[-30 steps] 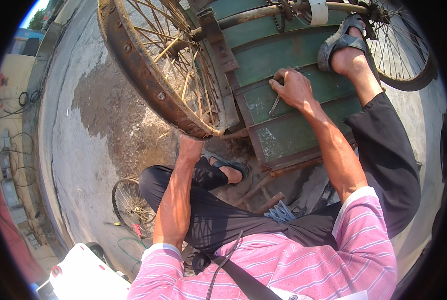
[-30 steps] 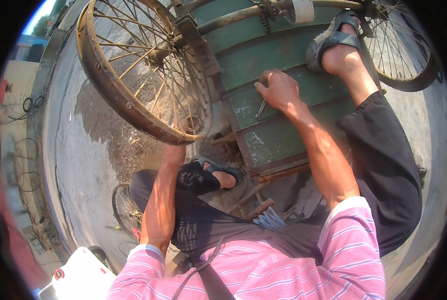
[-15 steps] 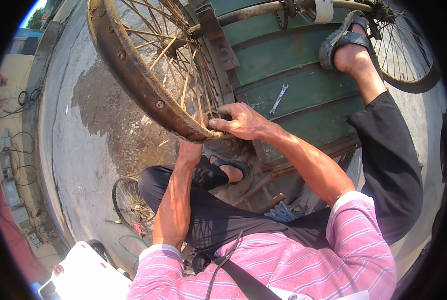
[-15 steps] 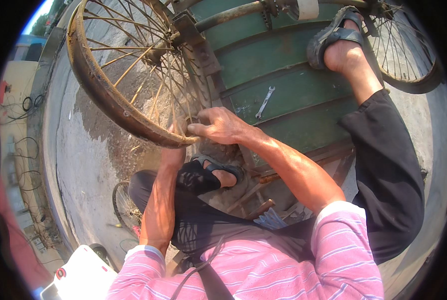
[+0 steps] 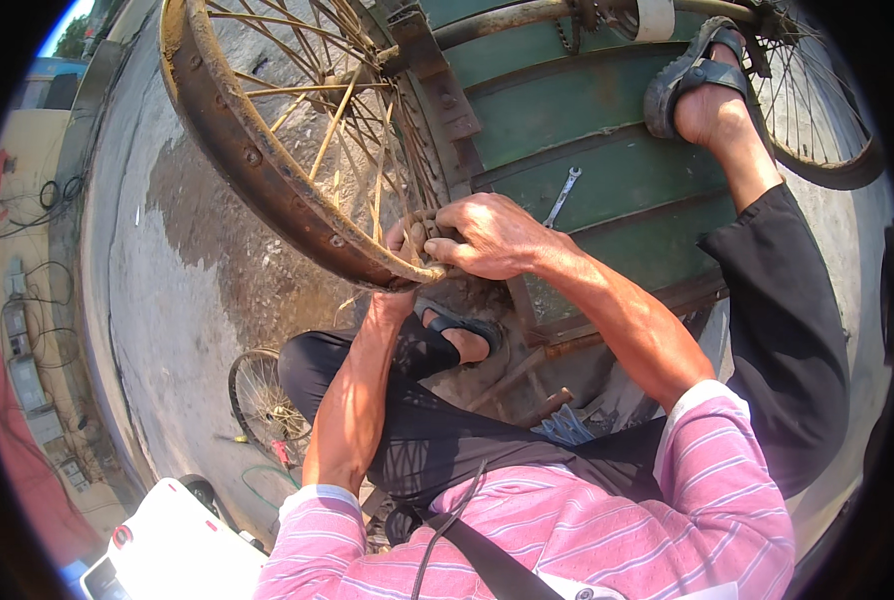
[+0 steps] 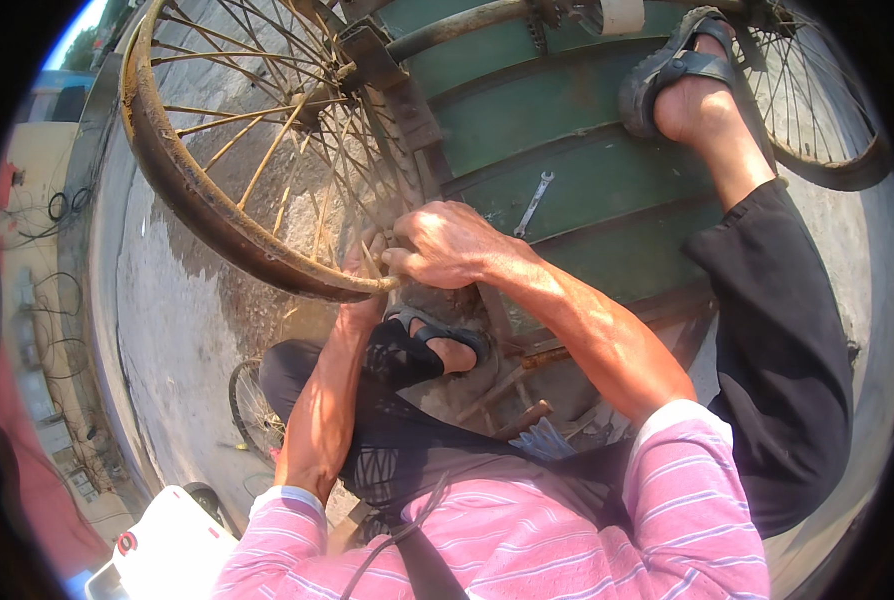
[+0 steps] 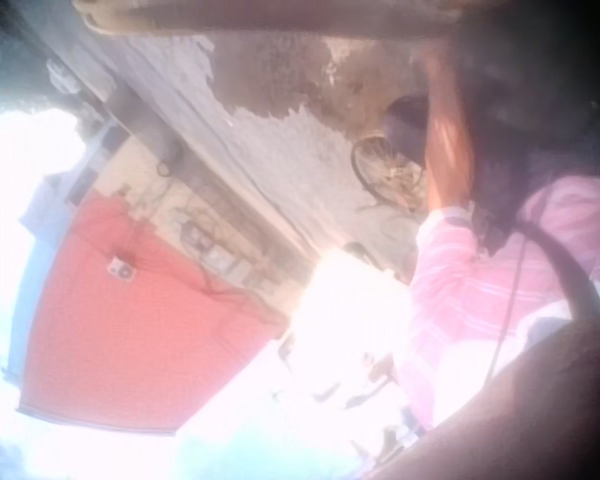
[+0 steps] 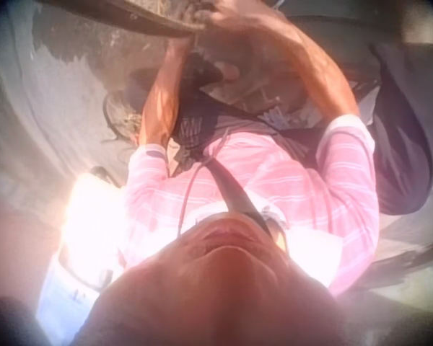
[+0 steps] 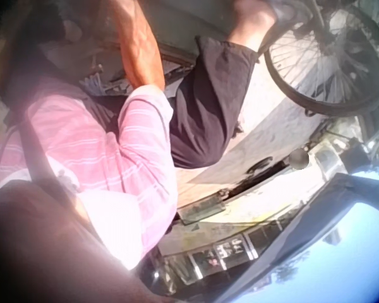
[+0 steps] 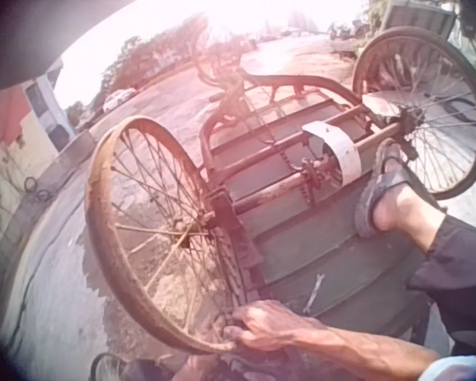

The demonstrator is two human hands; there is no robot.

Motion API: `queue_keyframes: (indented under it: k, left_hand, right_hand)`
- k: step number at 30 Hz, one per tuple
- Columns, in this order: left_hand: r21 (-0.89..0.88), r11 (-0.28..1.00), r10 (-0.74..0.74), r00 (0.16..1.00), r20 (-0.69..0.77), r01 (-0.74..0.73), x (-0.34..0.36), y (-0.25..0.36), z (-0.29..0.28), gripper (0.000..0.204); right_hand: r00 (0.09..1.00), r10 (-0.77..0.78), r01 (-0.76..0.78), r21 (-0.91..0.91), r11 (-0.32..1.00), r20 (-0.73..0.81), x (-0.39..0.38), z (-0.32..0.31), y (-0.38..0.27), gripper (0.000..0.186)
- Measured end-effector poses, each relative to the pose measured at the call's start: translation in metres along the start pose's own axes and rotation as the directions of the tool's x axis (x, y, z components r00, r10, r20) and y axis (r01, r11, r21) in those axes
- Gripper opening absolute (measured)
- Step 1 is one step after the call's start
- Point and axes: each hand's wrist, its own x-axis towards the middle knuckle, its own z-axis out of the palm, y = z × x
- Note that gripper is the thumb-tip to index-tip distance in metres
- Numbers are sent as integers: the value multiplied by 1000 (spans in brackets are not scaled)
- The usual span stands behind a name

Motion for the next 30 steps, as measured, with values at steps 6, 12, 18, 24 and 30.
queue_keyframes:
  k: [6, 12, 18, 24, 30]
  left_hand:
    - [45, 999, -15, 998, 64, 12, -3, 5, -14, 41]
    - [-87, 989, -113, 990, 83, 120, 0, -4, -27, 39]
    - [-18, 986, -166, 983, 81, 168, -2, -4, -37, 47]
    - [-19, 992, -123, 992, 24, 124, 4, -17, -35, 41]
    - [-305, 935, -164, 983, 78, 180, 7, -16, -39, 51]
  right_hand:
    - [988, 67, -119, 403, 908, 140, -5, -3, 22, 37]
    - [966, 148, -243, 564, 789, 210, 0, 13, 40, 33]
    - [983, 69, -169, 684, 710, 171, 5, 17, 41, 32]
    - [989, 143, -148, 494, 857, 49, 12, 14, 16, 37]
    - [984, 168, -114, 516, 849, -59, 6, 18, 13, 45]
